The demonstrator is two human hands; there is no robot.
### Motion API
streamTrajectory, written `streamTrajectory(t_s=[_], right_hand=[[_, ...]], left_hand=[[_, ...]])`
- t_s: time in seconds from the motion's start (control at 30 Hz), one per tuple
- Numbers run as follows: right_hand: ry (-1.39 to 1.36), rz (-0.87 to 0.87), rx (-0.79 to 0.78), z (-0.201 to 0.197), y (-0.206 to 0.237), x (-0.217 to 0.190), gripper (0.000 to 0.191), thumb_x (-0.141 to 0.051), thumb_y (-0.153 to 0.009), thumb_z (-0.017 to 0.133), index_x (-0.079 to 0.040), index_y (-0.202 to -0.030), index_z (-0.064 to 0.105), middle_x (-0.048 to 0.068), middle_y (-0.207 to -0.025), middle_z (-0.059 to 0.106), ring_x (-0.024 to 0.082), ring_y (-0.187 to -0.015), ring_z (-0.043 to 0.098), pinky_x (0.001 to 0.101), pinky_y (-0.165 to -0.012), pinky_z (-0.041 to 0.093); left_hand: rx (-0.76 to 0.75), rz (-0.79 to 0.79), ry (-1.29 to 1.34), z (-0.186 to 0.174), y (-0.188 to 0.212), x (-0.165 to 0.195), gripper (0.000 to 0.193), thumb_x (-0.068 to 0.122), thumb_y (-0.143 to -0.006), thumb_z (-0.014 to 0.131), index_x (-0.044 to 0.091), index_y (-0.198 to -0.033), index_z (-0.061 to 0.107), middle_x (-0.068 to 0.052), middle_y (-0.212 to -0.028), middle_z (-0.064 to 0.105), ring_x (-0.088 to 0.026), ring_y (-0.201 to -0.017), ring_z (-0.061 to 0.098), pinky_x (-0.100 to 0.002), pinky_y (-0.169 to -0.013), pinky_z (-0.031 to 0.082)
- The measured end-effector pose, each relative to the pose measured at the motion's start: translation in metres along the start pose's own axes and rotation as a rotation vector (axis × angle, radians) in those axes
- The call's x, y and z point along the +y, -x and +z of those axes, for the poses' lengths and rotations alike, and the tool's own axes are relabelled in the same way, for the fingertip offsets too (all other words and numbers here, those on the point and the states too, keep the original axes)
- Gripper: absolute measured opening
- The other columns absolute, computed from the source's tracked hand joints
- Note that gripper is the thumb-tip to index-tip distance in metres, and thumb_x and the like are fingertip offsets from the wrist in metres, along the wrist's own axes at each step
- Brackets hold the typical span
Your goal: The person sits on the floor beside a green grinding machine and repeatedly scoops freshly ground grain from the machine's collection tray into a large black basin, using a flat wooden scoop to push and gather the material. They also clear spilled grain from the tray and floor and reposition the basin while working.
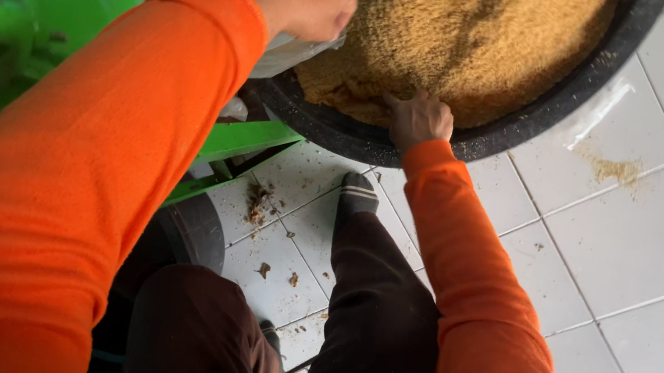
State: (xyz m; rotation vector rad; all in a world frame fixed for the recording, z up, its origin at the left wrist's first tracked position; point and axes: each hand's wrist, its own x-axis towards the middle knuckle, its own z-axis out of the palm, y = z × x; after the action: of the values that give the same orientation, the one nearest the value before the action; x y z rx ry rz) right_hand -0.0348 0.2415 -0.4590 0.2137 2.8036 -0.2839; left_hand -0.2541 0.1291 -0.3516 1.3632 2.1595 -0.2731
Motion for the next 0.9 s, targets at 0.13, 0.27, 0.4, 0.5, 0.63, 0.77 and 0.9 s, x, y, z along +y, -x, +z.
streamTrajectory(t_s=[0.13,0.27,0.4,0.5,0.63,0.77,0.9], right_hand=[[-0.026,0.010,-0.069,0.003,0.014,0.009,0.051,-0.024,-0.102,0.055,-0.041,-0.149,0.052,0.017,-0.099,0.063,0.031,-0.085,0.070,0.0422,-0.067,0.057],[-0.099,0.035,0.076,-0.013,0.021,0.015,0.045,-0.034,-0.101,0.056,-0.046,-0.144,0.053,0.015,-0.092,0.063,0.028,-0.076,0.068,0.0417,-0.059,0.057],[-0.125,0.051,0.234,-0.028,0.012,0.029,0.036,-0.040,-0.110,0.051,-0.047,-0.145,0.053,0.012,-0.081,0.061,0.022,-0.057,0.062,0.0359,-0.043,0.052],[-0.124,0.078,0.348,-0.034,-0.001,0.046,0.034,-0.043,-0.110,0.050,-0.045,-0.143,0.058,0.007,-0.074,0.059,0.017,-0.047,0.056,0.0316,-0.037,0.047],[-0.267,0.122,0.419,-0.047,-0.016,0.066,0.030,-0.043,-0.110,0.055,-0.035,-0.136,0.067,0.003,-0.068,0.060,0.013,-0.044,0.048,0.0311,-0.037,0.043],[-0.711,0.144,0.514,-0.061,-0.026,0.080,0.032,-0.036,-0.111,0.056,-0.020,-0.136,0.069,0.001,-0.069,0.068,0.007,-0.044,0.045,0.0285,-0.037,0.039],[-0.965,0.083,0.502,-0.075,-0.012,0.095,0.032,-0.032,-0.112,0.056,-0.014,-0.137,0.066,-0.001,-0.075,0.069,0.002,-0.048,0.050,0.0239,-0.036,0.043]], left_hand=[[0.011,0.002,-0.131,0.002,0.002,-0.004,0.015,0.011,-0.084,0.076,0.019,-0.095,0.080,-0.004,-0.094,0.077,-0.024,-0.090,0.073,-0.045,-0.078,0.059],[0.011,0.037,-0.054,0.001,-0.003,-0.009,0.012,0.013,-0.083,0.078,0.016,-0.095,0.081,-0.005,-0.096,0.078,-0.022,-0.092,0.074,-0.043,-0.082,0.059],[-0.011,0.058,-0.054,-0.008,-0.007,-0.013,0.010,0.015,-0.085,0.077,0.015,-0.094,0.081,-0.004,-0.096,0.079,-0.021,-0.093,0.075,-0.041,-0.087,0.059],[-0.056,-0.008,-0.042,-0.019,-0.003,-0.012,0.007,0.018,-0.088,0.076,0.016,-0.093,0.081,-0.001,-0.096,0.078,-0.019,-0.091,0.074,-0.042,-0.085,0.058],[-0.089,-0.062,-0.040,-0.034,0.006,-0.003,0.008,0.022,-0.093,0.073,0.017,-0.095,0.079,-0.002,-0.095,0.077,-0.021,-0.089,0.074,-0.043,-0.081,0.059],[-0.056,-0.067,-0.064,-0.041,0.009,0.006,0.009,0.023,-0.092,0.074,0.018,-0.097,0.079,-0.001,-0.096,0.077,-0.021,-0.091,0.073,-0.043,-0.082,0.059],[-0.066,-0.084,-0.030,-0.039,0.007,0.001,0.009,0.022,-0.093,0.072,0.018,-0.097,0.080,-0.001,-0.095,0.077,-0.021,-0.090,0.074,-0.042,-0.084,0.058]])
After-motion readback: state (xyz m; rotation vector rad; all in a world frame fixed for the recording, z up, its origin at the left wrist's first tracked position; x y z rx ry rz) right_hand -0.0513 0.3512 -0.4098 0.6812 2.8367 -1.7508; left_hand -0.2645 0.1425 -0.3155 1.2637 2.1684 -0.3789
